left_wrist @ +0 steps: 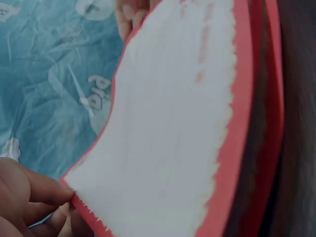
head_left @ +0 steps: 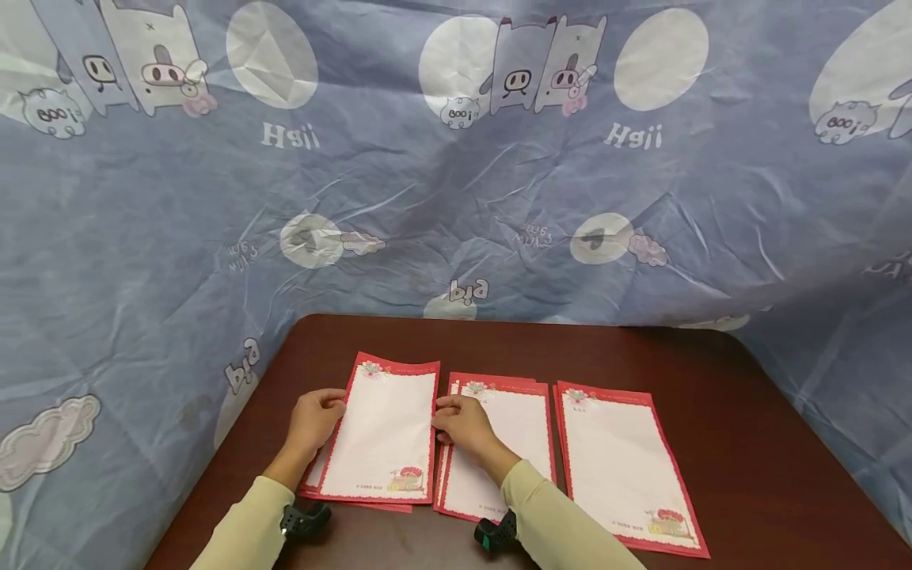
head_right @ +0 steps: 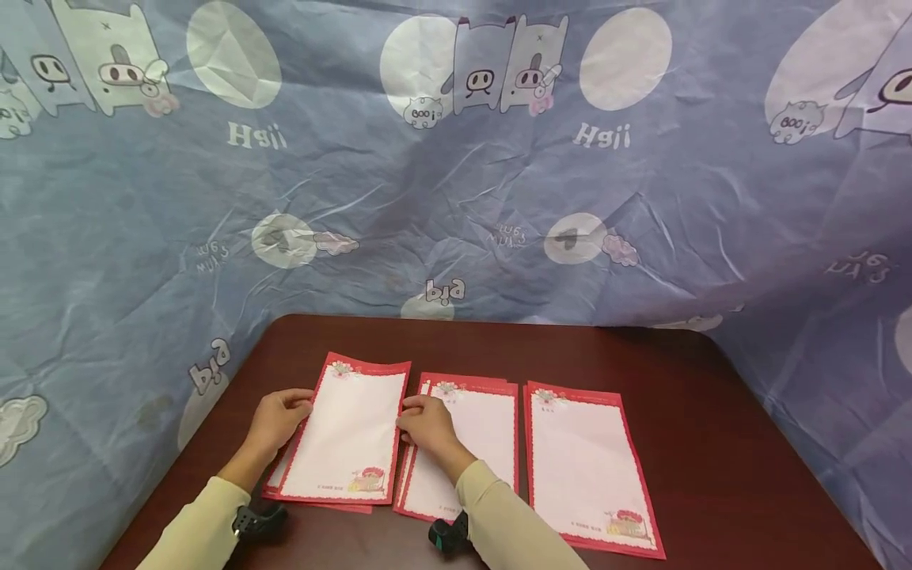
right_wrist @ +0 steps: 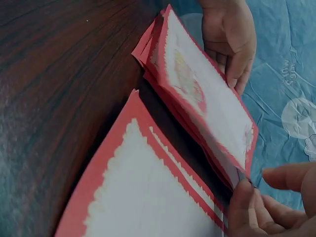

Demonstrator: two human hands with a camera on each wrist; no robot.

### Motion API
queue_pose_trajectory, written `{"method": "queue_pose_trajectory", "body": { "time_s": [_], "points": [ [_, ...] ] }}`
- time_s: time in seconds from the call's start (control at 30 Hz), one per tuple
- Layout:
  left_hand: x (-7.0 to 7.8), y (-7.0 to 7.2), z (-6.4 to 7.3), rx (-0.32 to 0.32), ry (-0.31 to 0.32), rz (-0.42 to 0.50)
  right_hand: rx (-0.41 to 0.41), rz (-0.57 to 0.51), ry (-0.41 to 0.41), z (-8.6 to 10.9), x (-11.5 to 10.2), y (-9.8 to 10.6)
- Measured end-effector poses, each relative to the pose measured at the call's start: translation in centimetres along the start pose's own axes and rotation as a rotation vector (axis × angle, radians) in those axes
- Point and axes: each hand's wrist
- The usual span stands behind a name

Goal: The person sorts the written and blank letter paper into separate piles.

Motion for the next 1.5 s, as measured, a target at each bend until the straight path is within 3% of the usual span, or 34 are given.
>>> {"method": "queue_pose_trajectory", "body": {
  "time_s": [0.27,0.4,0.5,0.6,0.7,0.8,0.93,1.07,1.17,1.37,1.5],
  "points": [
    [-0.9,0.5,-0.2,0.010,0.007,-0.103,-0.040,0.116,0.017,-0.1,0.2,-0.1],
    [-0.7,0.4,0.1,0.006,0.017,-0.114,-0.029,0.176,0.047,0.6,0.3,0.9],
    [-0.1,0.1,0.4,0.010,0.017,-0.068,0.001,0.224,0.065,1.4,0.6,2.6],
    [1.0,-1.3,0.5,0.004,-0.016,0.033,0.070,0.243,0.054,2.3,1.1,5.1],
    [3.0,-2.9,0.8,-0.068,-0.046,0.195,0.154,0.245,0.029,3.2,1.2,7.7],
    [5.0,-4.6,1.4,-0.189,-0.066,0.344,0.225,0.269,0.001,4.2,1.2,10.0],
    [6.9,-6.9,2.1,-0.347,-0.101,0.429,0.283,0.359,-0.019,5.7,1.4,12.7],
    [7.8,-8.6,2.7,-0.483,-0.121,0.401,0.306,0.442,-0.036,6.8,1.9,14.1],
    [8.5,-9.1,3.1,-0.543,-0.133,0.330,0.313,0.456,-0.056,7.1,2.2,14.3],
    [9.3,-9.9,3.3,-0.544,-0.142,0.198,0.296,0.442,-0.073,7.1,2.5,14.3],
    [9.6,-10.4,3.0,-0.547,-0.131,0.220,0.297,0.359,-0.090,7.0,2.8,14.4]
  ]
}}
Point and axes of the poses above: each hand's wrist, its own z-axis away from the middle knuckle, its own y-axis out of the back of the hand, x = y × z, and after that the axes turned 12 degrees about -y, right-handed
